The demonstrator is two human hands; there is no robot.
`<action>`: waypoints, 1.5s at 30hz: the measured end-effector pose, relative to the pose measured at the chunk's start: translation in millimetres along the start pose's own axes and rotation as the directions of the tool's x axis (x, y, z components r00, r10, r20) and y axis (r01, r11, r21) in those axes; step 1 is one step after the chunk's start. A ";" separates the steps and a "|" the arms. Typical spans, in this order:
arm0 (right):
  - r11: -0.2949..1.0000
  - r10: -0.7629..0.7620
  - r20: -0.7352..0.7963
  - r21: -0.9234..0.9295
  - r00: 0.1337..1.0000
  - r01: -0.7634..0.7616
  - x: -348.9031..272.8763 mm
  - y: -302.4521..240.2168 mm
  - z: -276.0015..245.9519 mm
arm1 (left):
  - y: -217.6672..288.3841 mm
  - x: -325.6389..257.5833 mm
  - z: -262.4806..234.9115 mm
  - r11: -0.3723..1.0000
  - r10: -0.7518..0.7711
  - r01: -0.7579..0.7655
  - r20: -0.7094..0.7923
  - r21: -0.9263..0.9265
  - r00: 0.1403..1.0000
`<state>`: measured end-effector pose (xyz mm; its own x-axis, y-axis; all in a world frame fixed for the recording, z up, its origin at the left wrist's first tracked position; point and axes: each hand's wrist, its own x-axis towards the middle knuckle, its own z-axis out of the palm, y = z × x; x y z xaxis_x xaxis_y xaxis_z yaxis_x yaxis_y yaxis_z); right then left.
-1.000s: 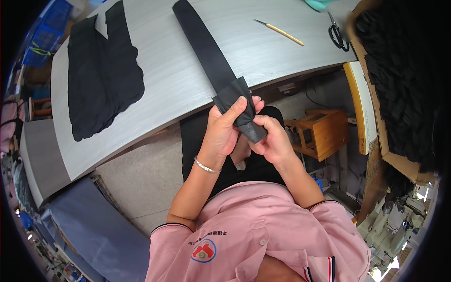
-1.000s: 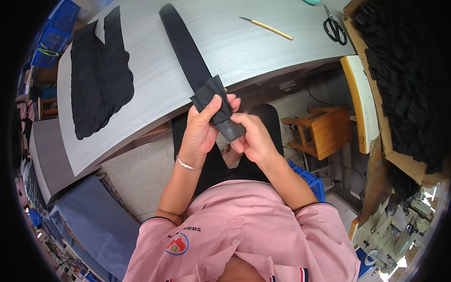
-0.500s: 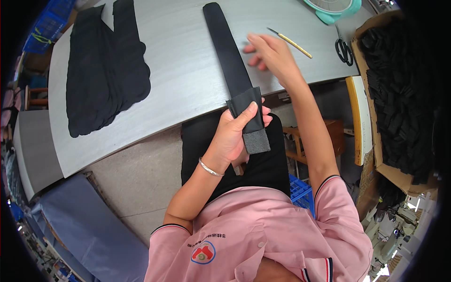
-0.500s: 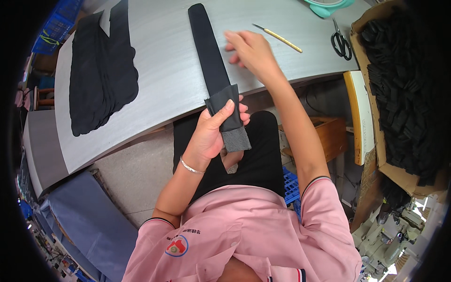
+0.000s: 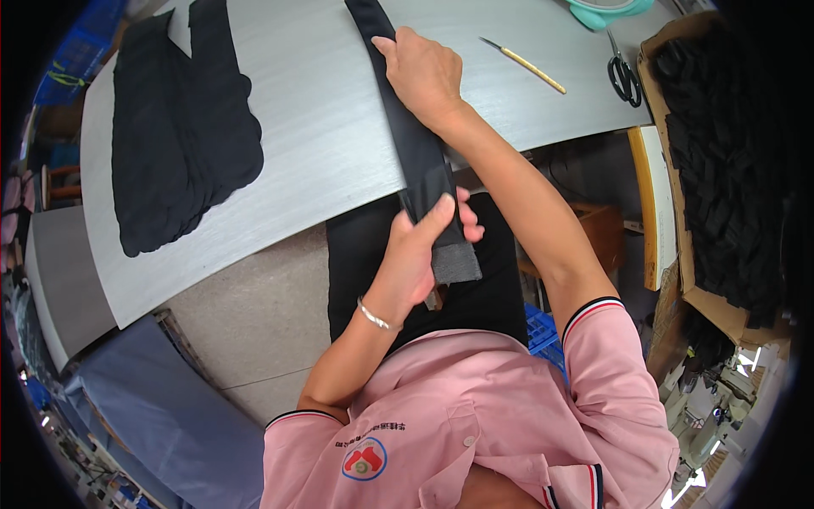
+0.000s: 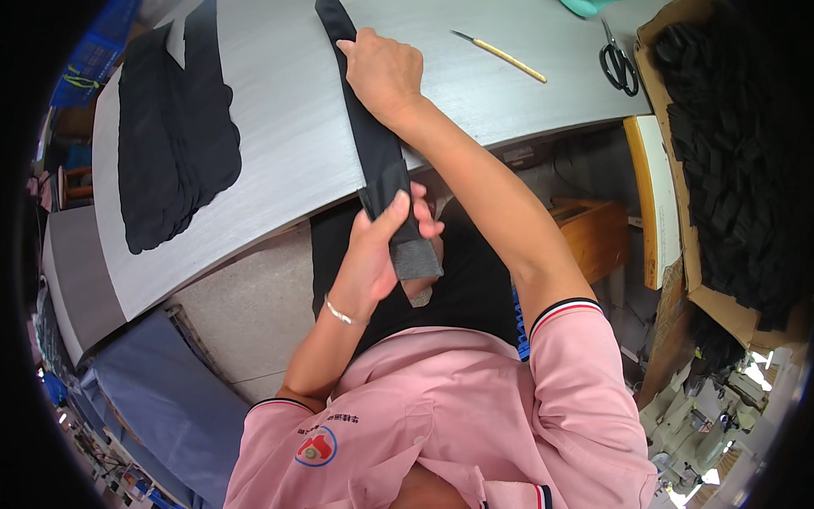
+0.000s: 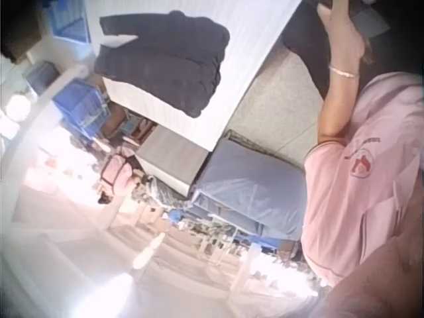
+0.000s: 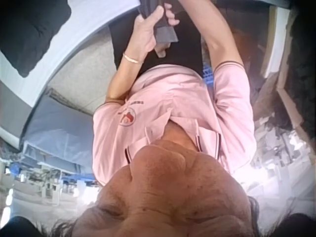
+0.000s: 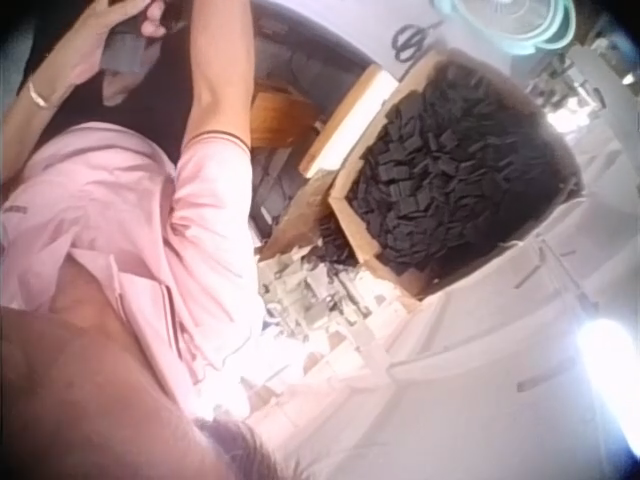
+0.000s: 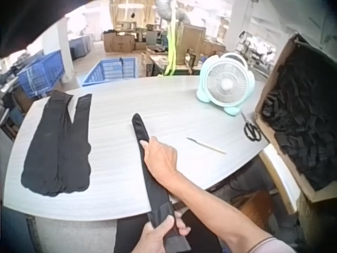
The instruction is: Assembling fabric garment components by inserting foam padding into sleeves and tucking the ends.
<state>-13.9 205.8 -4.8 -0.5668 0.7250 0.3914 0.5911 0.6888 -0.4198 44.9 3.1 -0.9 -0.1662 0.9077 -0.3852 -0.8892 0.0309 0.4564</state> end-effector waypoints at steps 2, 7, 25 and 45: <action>0.999 -0.036 -0.041 0.007 0.999 0.036 -0.9 2.9 2.0 | -7.2 -17.9 2.6 0.999 -0.031 0.031 0.026 -0.023 0.999; 0.998 -0.055 -0.086 -0.030 0.995 0.052 -0.2 5.3 3.5 | -1.7 -21.8 1.1 0.994 -0.106 0.106 0.050 0.009 0.993; 0.998 -0.033 -0.057 -0.063 0.998 0.029 -1.2 3.7 1.6 | 6.7 22.9 -7.8 0.916 -0.141 0.231 0.274 -0.328 0.951; 0.995 -0.079 -0.124 -0.076 0.989 0.070 -3.7 6.8 8.0 | -8.7 -20.8 -2.4 0.988 -0.136 0.144 0.109 -0.061 0.985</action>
<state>-12.3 207.7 -15.6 -0.5361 0.6632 0.5223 0.5919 0.7365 -0.3276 55.0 -17.0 1.2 0.0044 0.9353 -0.3539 -0.9280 0.1356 0.3469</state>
